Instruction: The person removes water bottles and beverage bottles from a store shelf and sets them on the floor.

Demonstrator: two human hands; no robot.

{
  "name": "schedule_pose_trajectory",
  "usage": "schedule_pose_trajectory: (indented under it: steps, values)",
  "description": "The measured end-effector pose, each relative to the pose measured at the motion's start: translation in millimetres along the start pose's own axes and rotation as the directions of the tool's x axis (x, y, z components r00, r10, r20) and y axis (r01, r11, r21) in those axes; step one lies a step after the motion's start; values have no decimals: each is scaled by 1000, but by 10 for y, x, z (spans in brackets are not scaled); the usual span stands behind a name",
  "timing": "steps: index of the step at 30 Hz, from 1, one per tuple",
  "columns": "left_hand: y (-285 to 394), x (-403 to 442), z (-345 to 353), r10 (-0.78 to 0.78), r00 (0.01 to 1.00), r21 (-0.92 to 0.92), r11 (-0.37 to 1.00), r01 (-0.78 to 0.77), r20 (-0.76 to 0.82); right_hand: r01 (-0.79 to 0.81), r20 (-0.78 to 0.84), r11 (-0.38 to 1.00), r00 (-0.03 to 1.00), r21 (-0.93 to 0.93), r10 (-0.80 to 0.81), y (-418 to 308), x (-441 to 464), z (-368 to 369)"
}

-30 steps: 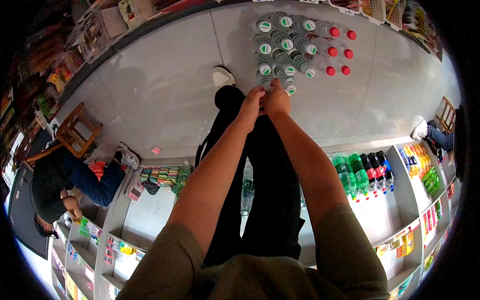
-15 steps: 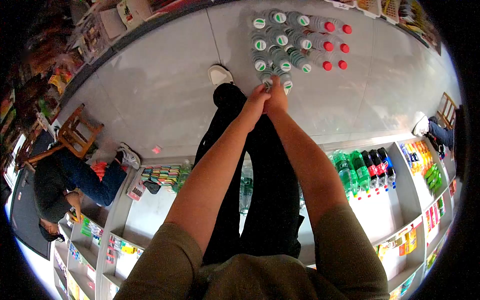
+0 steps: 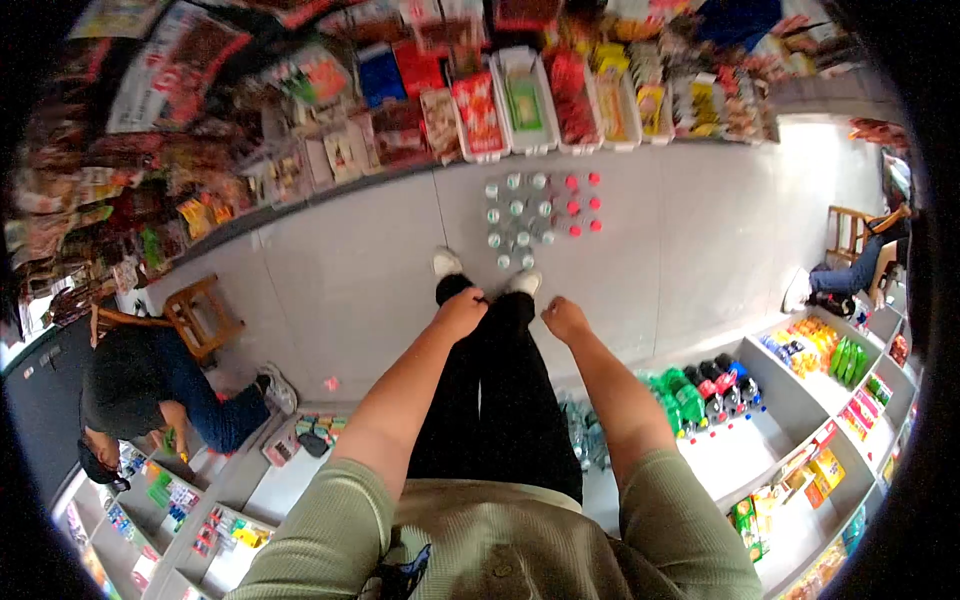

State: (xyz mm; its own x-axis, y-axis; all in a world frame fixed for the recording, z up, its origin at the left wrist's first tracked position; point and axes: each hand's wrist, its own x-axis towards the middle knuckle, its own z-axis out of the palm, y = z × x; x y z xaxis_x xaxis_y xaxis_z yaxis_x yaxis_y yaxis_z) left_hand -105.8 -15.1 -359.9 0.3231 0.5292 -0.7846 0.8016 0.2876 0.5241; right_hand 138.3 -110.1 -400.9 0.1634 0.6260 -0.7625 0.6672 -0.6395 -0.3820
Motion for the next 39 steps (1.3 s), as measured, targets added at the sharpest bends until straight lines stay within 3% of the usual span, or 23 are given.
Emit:
schedule_pose_trajectory:
  steps: [3,4,5,6,7,8,10,12,14,16,20,22,28,29,30,32,33,34,35,36,37,39]
  values:
    - [339,-432,-434,34,998,99,995,-29,-58,76,-141,994,988,73,-65,-60,-302,-472]
    - [71,-307,-410,76,994,116,991,-66,-84,77,-183,996,981,50,-66,-59,-336,-566]
    - [-3,-349,-420,83,989,-121,988,-97,-121,148,-246,987,960,57,-130,-28,-377,-644]
    - [333,-665,-686,115,992,46,993,-113,-55,219,-308,974,932,61,-190,-26,-410,-728]
    - [205,-646,-687,160,978,34,987,-156,-135,186,-297,978,943,96,-150,-120,-488,-863]
    - [246,-712,-752,58,987,-21,998,-61,-151,147,-282,980,954,134,-104,-200,-572,-977]
    - [279,-826,-868,31,993,-152,987,-48,-113,189,-293,945,950,267,-107,-247,-621,-1067]
    - [-100,-649,-778,121,974,-179,971,-156,-193,217,-292,936,947,277,-133,-310,-754,-1202]
    - [50,-699,-819,188,955,-194,953,-234,-230,230,-278,928,949,292,-148,-358,-859,-1343]
    - [322,-992,-836,93,974,-381,909,-168,-208,129,-108,886,990,446,-89,-404,-980,-1460]
    - [506,-930,-842,163,975,-316,927,-203,-149,160,-150,854,984,494,-98,-457,-1132,-1601]
    - [657,-922,-881,210,950,-362,888,-284,-232,175,-153,862,982,477,-114,-514,-1126,-1672]
    - [1213,-1004,-1142,286,929,-329,876,-353,-234,311,-297,876,932,369,-206,-769,-1165,-1799]
    - [1188,-938,-1163,317,925,-369,850,-376,-211,171,-179,877,979,450,-99,-871,-1230,-1860]
    - [1175,-892,-1226,344,918,-411,821,-395,-195,178,-190,874,977,451,-101,-908,-1210,-1874]
    - [1250,-883,-1320,373,908,-405,813,-418,-188,380,-356,843,902,380,-246,-1008,-1172,-1885]
    - [1278,-921,-1365,386,899,-410,801,-437,-204,341,-315,825,925,451,-210,-1113,-1232,-1952]
    - [1312,-947,-1436,426,882,-384,794,-472,-203,470,-460,803,842,366,-283,-1197,-1230,-1980]
    - [1333,-982,-1527,458,862,-362,783,-507,-217,403,-362,743,903,534,-230,-1439,-1546,-2151]
    - [1336,-1047,-1616,480,848,-392,752,-529,-224,324,-292,764,938,558,-185,-1785,-1987,-2390]
    - [1364,-1094,-1755,505,828,-425,713,-559,-242,515,-429,680,847,522,-313,-1740,-1532,-2303]
    - [1273,-1146,-2045,546,786,-349,704,-619,-292,444,-365,705,890,552,-274,-2304,-1870,-2581]
